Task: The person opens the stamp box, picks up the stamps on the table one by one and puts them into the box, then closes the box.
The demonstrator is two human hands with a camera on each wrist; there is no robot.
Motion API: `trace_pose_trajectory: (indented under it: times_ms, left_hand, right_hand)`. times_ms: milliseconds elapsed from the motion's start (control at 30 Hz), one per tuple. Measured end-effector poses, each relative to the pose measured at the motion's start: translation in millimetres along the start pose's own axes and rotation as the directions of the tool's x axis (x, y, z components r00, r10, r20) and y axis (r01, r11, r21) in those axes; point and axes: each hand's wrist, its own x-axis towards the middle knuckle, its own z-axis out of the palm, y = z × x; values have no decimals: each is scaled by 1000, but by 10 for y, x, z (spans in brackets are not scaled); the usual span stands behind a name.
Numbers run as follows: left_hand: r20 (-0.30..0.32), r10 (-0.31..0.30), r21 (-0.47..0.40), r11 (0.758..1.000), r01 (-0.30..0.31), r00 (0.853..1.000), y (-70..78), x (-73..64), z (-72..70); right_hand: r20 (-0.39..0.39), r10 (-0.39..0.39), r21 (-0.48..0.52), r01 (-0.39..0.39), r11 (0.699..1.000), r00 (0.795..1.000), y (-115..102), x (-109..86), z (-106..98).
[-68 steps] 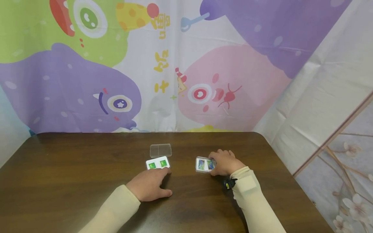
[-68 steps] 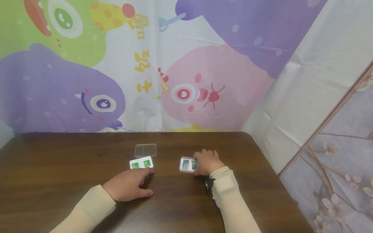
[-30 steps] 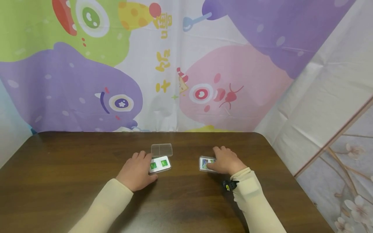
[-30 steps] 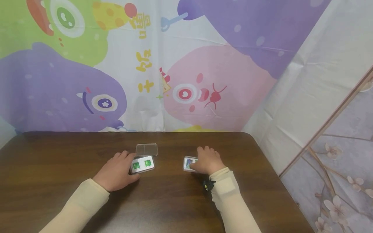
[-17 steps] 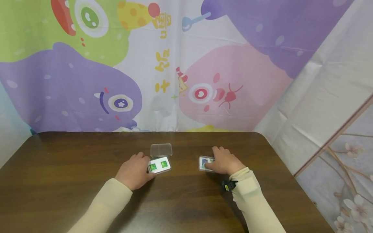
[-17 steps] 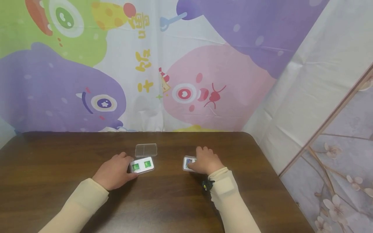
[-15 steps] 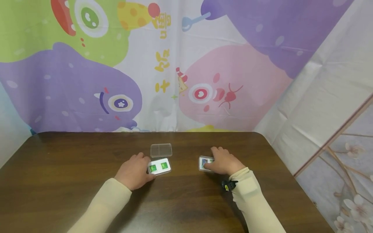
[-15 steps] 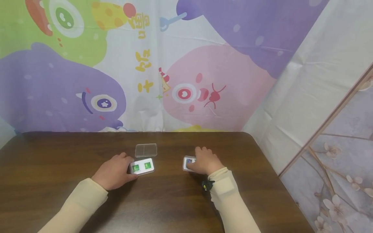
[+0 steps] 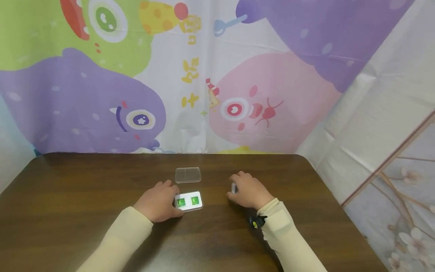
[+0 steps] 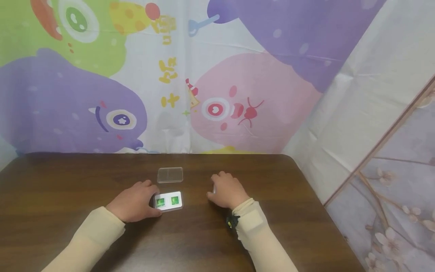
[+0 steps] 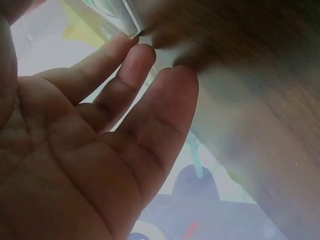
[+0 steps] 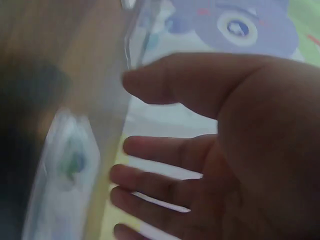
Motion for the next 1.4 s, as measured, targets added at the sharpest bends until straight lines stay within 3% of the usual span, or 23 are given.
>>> trace_pose_trajectory:
  times_ms: [300, 633, 1100, 1400]
  left_hand:
    - [0, -9, 6, 1000, 9, 1000, 0, -8, -2]
    - [-9, -15, 9, 1000, 16, 1000, 20, -16, 5]
    - [0, -26, 7, 1000, 26, 1000, 32, 1, 2]
    - [-2, -24, 2, 1000, 24, 1000, 36, -3, 1]
  right_hand:
    - [10, -151, -62, 151, 987, 989, -341, 172, 211]
    - [-39, -136, -175, 127, 976, 990, -577, 328, 351]
    - [33, -158, -195, 162, 967, 987, -601, 428, 407]
    - [80, -125, -179, 138, 974, 989, -622, 489, 399]
